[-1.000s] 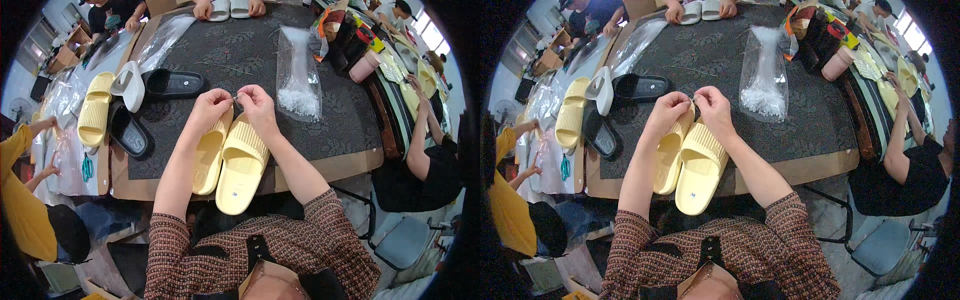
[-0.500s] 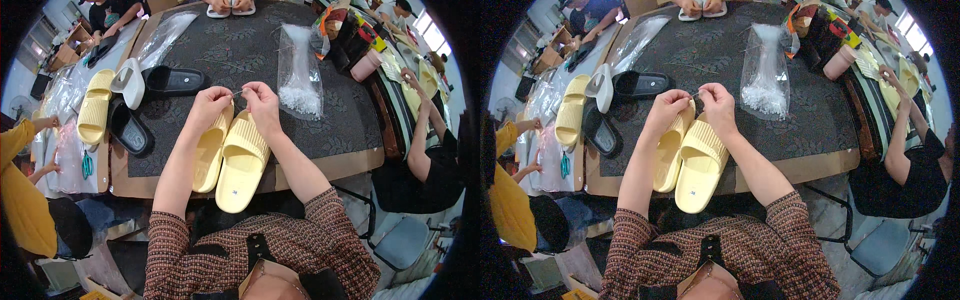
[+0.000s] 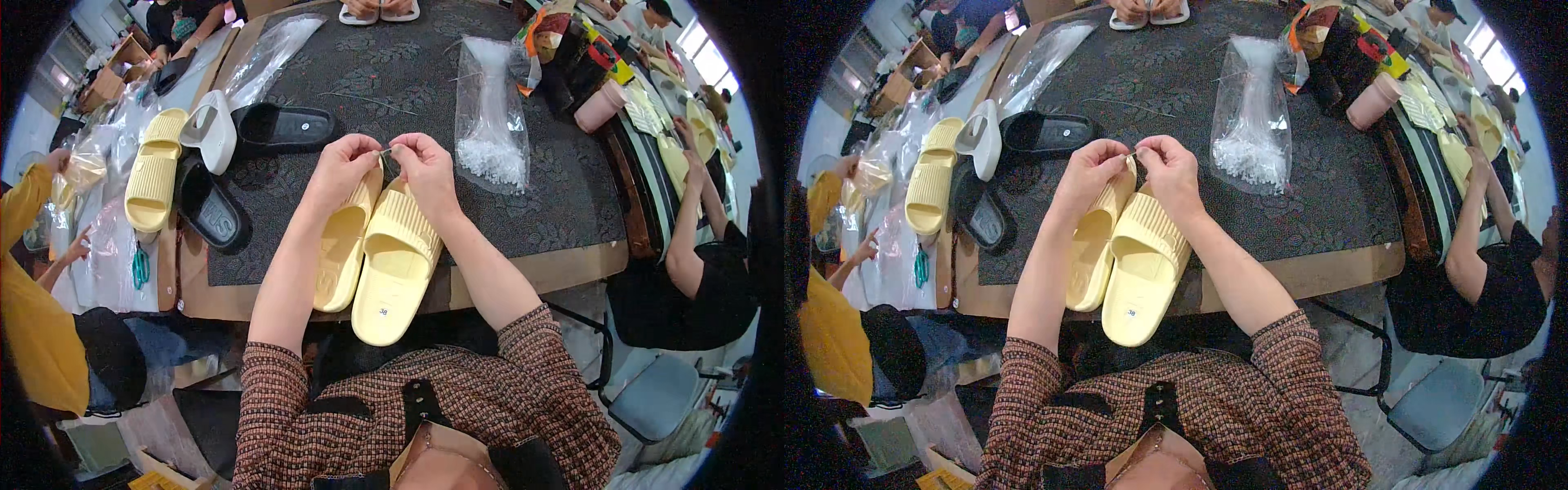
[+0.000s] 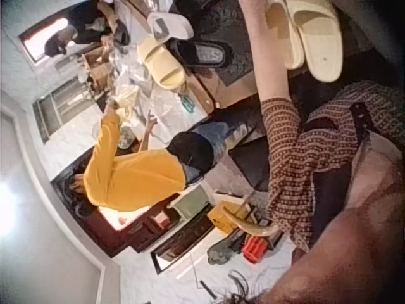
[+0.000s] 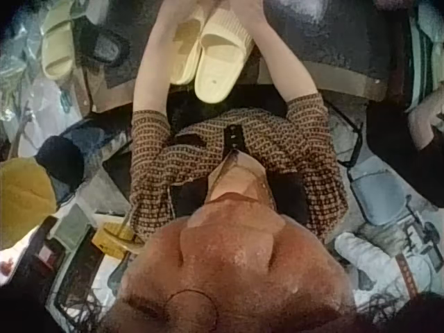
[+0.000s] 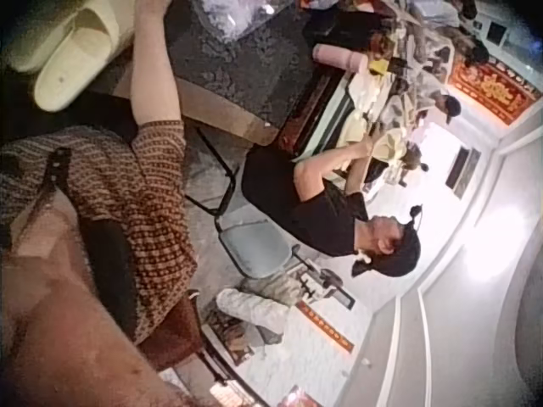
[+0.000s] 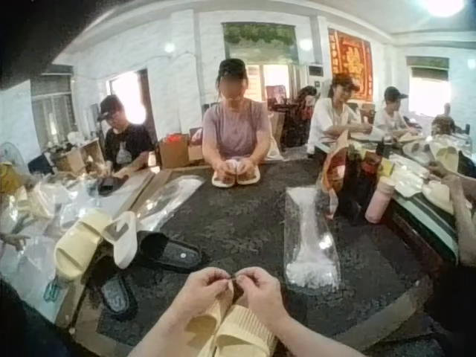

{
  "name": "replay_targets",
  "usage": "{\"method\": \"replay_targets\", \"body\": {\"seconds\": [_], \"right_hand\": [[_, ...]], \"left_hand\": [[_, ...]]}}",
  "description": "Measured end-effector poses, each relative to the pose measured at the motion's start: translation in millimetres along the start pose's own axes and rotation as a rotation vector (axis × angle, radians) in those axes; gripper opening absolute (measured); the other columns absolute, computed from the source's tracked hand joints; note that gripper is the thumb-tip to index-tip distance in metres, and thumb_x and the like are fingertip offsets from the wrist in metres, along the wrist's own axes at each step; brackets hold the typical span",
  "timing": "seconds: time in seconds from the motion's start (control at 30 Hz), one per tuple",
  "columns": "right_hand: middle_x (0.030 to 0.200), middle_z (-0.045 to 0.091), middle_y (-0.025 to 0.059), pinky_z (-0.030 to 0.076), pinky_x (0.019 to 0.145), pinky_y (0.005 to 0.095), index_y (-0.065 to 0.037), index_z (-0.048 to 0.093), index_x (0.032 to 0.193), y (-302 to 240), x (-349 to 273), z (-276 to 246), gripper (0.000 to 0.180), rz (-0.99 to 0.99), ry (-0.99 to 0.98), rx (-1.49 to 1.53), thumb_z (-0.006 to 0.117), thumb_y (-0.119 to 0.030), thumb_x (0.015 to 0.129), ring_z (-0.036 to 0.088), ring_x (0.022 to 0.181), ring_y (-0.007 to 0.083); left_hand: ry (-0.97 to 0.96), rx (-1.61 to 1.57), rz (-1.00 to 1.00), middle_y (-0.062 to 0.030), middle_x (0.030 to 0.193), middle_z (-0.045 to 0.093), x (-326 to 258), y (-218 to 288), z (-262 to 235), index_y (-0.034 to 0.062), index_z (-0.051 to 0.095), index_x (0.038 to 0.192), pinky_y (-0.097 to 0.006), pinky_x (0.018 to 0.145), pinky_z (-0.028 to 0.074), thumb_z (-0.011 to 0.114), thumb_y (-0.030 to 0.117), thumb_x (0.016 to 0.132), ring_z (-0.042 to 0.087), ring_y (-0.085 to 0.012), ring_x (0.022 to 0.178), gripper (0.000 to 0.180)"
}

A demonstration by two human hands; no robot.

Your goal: The person pairs slides together by threading and locking plastic tag fasteners through each pair by hand.

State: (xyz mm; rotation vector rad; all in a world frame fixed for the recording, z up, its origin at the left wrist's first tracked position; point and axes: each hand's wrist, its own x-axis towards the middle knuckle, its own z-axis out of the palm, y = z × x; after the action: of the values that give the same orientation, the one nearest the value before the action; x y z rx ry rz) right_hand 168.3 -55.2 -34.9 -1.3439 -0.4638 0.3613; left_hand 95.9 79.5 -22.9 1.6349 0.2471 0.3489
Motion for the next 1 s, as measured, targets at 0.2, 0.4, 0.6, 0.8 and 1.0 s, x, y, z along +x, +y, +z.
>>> {"method": "replay_targets", "body": {"seconds": [0.2,0.4,0.6,0.8,1.0], "right_hand": [[0.078,0.061,-0.0006,0.043,0.055,0.0209,-0.002,0.063,0.092,2.7,1.2,-0.4,0.011,-0.023,-0.029,-0.037,0.058,-0.010,0.086,0.051,0.063,0.0048],[0.079,0.062,0.0007,0.045,0.059,0.0211,-0.001,0.063,0.093,-0.3,0.3,-1.4,0.012,0.003,-0.076,-0.092,0.058,-0.010,0.086,0.054,0.068,0.0054],[0.081,0.058,-0.0028,0.041,0.059,0.0169,-0.002,0.059,0.102,3.8,-0.3,6.8,0.016,-0.064,-0.089,0.000,0.059,-0.009,0.087,0.050,0.068,0.0016],[0.086,0.058,-0.0020,0.044,0.065,0.0180,-0.001,0.057,0.102,15.4,5.2,1.4,0.016,-0.127,-0.153,-0.118,0.059,-0.006,0.087,0.053,0.075,0.0030],[0.081,0.063,0.0050,0.048,0.066,0.0244,0.001,0.059,0.095,13.4,3.3,4.8,0.014,-0.145,-0.128,-0.121,0.061,-0.007,0.083,0.057,0.073,0.0088]], "left_hand": [[-0.007,0.057,-0.049,0.0026,0.076,0.058,1.5,-3.7,-4.2,0.0015,0.060,0.087,-0.019,0.061,0.042,0.058,0.005,0.083,0.052,-0.0043,0.068,0.006],[0.023,0.044,-0.057,0.0025,0.075,0.059,0.2,0.8,-1.4,0.0003,0.063,0.085,-0.020,0.060,0.041,0.059,0.007,0.081,0.050,-0.0034,0.068,0.009],[0.054,-0.017,-0.060,0.0022,0.073,0.059,-0.5,0.6,-3.0,0.0000,0.065,0.085,-0.020,0.058,0.041,0.059,0.006,0.081,0.050,-0.0034,0.066,0.009],[0.042,0.007,-0.075,0.0024,0.075,0.060,-1.5,4.8,-0.9,0.0011,0.065,0.086,-0.018,0.058,0.041,0.061,0.008,0.084,0.050,-0.0030,0.064,0.008],[0.015,0.014,-0.079,0.0023,0.075,0.060,-1.7,2.1,-3.6,0.0007,0.064,0.089,-0.018,0.058,0.040,0.061,0.009,0.085,0.050,-0.0028,0.065,0.010]]}}
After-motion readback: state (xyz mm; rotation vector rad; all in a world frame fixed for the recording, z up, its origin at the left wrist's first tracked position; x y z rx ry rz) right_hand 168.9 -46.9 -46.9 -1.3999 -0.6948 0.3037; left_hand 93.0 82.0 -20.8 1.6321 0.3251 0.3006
